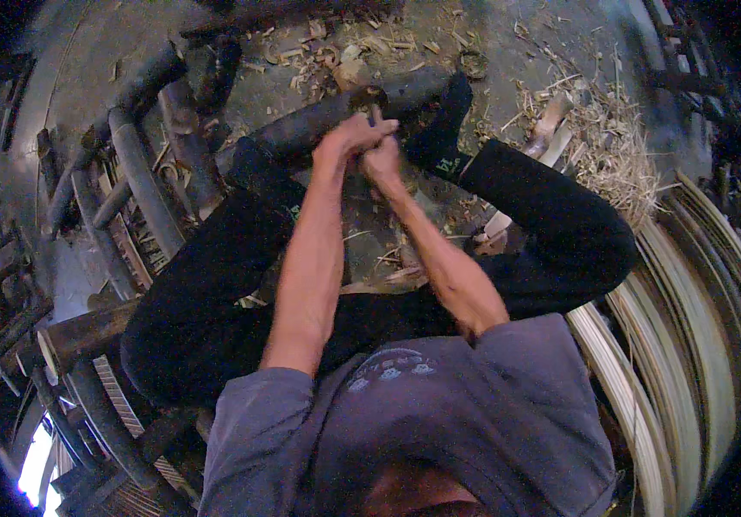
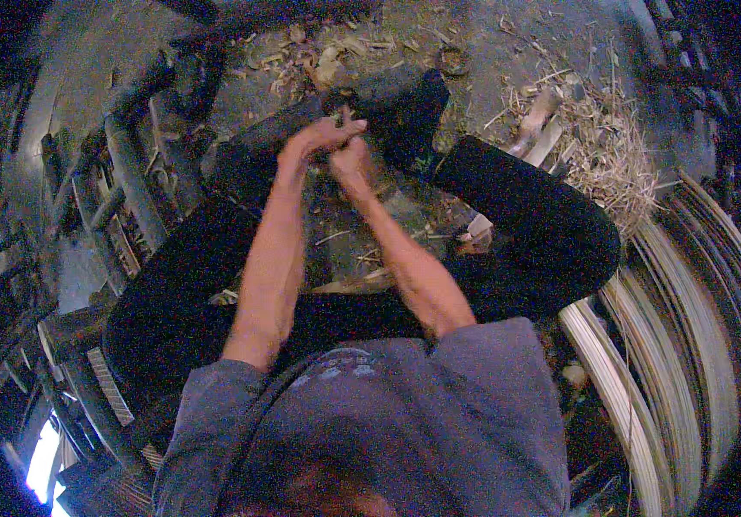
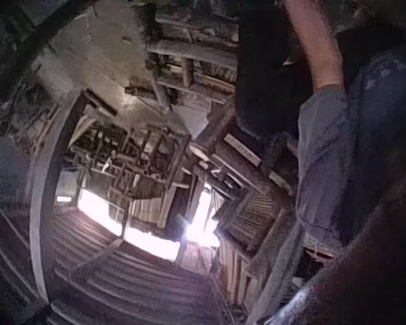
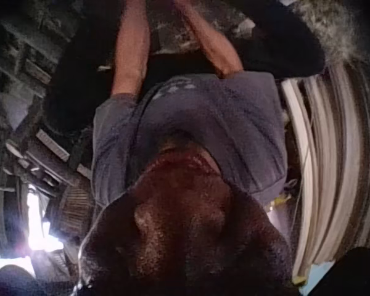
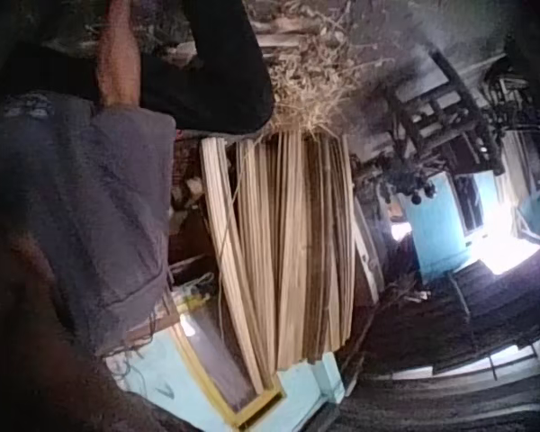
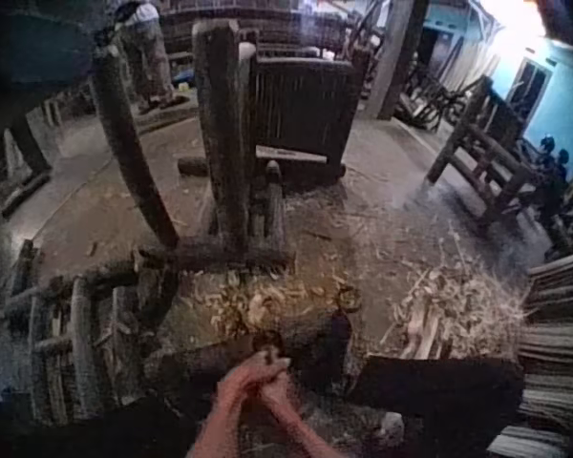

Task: The person sits on the floor and uses a chisel and mallet to carve and shape a wooden log. They repeatedly strike the chisel to remove wood, then clear the shavings by hand and reposition the log to continue carving.

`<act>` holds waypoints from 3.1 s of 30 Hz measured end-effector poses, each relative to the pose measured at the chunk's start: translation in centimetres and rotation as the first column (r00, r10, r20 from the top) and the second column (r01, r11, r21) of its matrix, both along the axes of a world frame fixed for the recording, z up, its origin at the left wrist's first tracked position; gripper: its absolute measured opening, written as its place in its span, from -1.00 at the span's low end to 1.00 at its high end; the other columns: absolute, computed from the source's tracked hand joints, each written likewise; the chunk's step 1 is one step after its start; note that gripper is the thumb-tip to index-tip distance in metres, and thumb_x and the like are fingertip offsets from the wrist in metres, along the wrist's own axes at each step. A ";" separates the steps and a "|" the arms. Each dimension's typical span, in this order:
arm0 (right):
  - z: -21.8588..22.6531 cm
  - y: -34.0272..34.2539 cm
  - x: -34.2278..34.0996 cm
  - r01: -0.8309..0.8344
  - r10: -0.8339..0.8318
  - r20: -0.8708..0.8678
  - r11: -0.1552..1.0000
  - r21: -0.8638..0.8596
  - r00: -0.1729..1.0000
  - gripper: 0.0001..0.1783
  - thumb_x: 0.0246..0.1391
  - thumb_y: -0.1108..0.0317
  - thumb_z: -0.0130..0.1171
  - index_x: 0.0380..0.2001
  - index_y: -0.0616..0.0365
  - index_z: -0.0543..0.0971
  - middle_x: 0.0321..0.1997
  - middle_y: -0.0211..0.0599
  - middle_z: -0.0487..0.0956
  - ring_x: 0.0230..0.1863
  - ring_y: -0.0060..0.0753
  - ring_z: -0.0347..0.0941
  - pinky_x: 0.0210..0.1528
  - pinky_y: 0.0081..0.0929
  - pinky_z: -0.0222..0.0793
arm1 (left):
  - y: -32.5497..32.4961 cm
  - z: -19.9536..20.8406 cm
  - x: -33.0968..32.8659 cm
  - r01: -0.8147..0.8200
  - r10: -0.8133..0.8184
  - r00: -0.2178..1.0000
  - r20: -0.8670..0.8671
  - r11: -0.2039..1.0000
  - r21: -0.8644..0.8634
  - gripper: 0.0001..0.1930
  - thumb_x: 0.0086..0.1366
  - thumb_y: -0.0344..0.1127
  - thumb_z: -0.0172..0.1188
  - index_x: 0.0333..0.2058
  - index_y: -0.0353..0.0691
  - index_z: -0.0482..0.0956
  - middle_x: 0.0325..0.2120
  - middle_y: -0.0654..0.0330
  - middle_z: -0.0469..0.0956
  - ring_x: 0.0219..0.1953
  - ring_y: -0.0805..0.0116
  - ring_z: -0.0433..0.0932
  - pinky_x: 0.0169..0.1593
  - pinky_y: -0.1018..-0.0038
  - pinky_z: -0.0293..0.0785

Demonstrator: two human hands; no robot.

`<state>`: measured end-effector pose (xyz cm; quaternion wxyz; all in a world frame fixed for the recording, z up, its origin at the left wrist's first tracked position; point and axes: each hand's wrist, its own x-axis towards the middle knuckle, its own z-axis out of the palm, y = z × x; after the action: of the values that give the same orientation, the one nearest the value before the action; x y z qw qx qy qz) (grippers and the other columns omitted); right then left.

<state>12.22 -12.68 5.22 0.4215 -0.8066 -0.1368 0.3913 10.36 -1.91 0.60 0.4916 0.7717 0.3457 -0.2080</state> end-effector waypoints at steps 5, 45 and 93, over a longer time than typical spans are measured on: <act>-0.4 -2.9 10.0 -0.562 0.599 0.362 0.799 -0.213 0.715 -0.35 -0.07 0.11 0.08 0.18 -0.27 0.28 0.00 0.00 0.47 -0.02 0.13 0.40 0.04 -0.09 0.33 | -4.6 -0.5 2.5 -0.317 0.422 0.891 0.169 0.843 -0.434 -0.19 0.10 0.50 -0.23 -0.51 -0.30 0.49 -0.70 0.24 0.34 -0.67 0.48 0.20 -0.64 0.43 -0.02; -5.9 -7.7 -1.7 -0.459 0.396 0.776 0.875 -0.156 0.491 -0.37 -0.02 0.03 0.13 0.15 -0.15 0.31 -0.26 -0.04 0.50 -0.20 0.02 0.45 -0.19 -0.13 0.40 | 1.0 1.7 -5.0 -0.715 0.889 0.359 0.285 0.458 -0.528 -0.72 0.26 -0.19 0.05 -0.36 -0.36 0.43 -0.53 0.15 0.50 -0.59 0.50 0.44 -0.60 0.62 0.34; 43.8 16.1 27.7 -0.390 -0.496 0.530 0.363 0.846 0.688 -0.64 -0.01 0.07 0.10 -0.19 0.03 0.53 -0.15 -0.36 0.47 -0.09 -0.43 0.35 0.02 -0.47 0.21 | 25.5 43.9 -0.6 -0.010 0.715 -0.336 0.613 0.648 -0.762 -0.41 -0.02 0.10 0.34 -0.06 0.00 0.40 -0.15 0.29 0.48 -0.13 0.27 0.44 -0.02 0.29 0.38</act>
<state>39.94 3.39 48.99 0.7206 -0.5068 -0.4561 -0.1256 9.77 23.62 44.52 0.7696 0.3224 0.0346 0.5500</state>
